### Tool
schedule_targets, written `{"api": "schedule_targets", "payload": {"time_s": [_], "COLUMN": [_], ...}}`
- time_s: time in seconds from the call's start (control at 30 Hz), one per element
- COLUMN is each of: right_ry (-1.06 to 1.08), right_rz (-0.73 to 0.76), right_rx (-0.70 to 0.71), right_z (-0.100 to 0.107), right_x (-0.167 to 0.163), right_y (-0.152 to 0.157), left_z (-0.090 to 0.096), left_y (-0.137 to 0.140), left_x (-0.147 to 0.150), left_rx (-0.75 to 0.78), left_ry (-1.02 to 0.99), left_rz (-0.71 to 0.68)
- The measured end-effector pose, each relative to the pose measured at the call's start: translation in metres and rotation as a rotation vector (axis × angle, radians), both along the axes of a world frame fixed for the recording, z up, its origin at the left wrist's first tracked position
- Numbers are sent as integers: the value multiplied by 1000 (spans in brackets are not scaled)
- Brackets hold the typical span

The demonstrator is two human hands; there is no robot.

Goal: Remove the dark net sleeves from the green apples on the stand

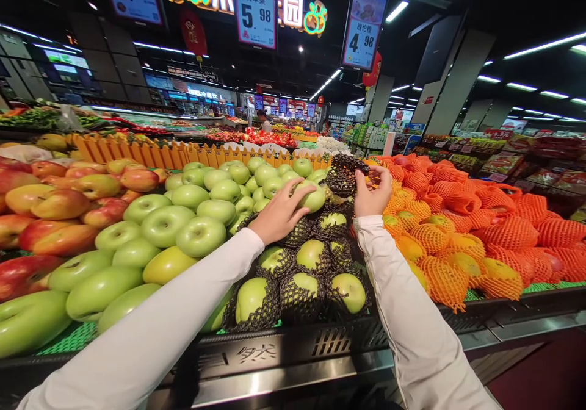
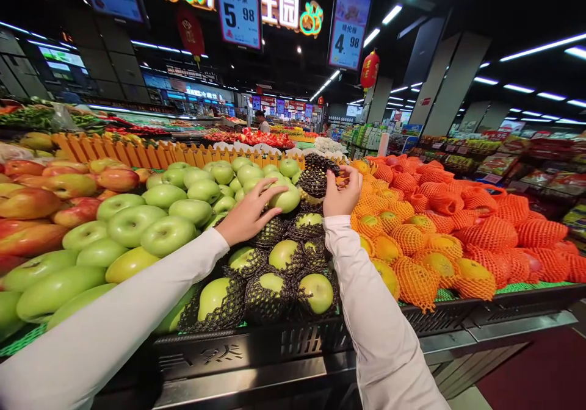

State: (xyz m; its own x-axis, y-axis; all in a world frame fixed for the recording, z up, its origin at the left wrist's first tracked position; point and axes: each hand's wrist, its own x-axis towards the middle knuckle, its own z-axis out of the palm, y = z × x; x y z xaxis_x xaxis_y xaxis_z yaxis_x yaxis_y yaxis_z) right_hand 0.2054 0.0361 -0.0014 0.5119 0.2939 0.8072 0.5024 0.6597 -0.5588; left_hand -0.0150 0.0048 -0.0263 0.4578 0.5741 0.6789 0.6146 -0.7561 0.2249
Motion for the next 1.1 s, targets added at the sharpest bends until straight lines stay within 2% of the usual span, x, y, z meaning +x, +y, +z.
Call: {"api": "schedule_targets", "payload": {"time_s": [0.1, 0.2, 0.33, 0.5, 0.7, 0.8, 0.97, 1.1], "right_ry": [-12, -4, 35, 65, 211, 296, 431, 323], "right_rz": [27, 104, 233, 243, 308, 364, 600, 856], "right_rx": [-2, -1, 0, -10, -86, -137, -178, -249], "right_z": [-1, -3, -5, -7, -4, -1, 7, 7], "right_x": [1, -1, -2, -1, -3, -4, -9, -20], "right_y": [3, 7, 14, 18, 16, 13, -2, -11], "left_z": [0, -1, -1, 1, -1, -1, 3, 4], "left_y": [2, 3, -1, -9, -9, -9, -13, -11], "left_x": [-2, -4, -1, 5, 6, 5, 4, 0], "left_rx": [-86, -109, -37, 53, -83, -95, -71, 3], "left_ry": [10, -9, -16, -55, 7, 7, -13, 13], "left_rz": [-8, 0, 37, 48, 57, 50, 43, 26]}}
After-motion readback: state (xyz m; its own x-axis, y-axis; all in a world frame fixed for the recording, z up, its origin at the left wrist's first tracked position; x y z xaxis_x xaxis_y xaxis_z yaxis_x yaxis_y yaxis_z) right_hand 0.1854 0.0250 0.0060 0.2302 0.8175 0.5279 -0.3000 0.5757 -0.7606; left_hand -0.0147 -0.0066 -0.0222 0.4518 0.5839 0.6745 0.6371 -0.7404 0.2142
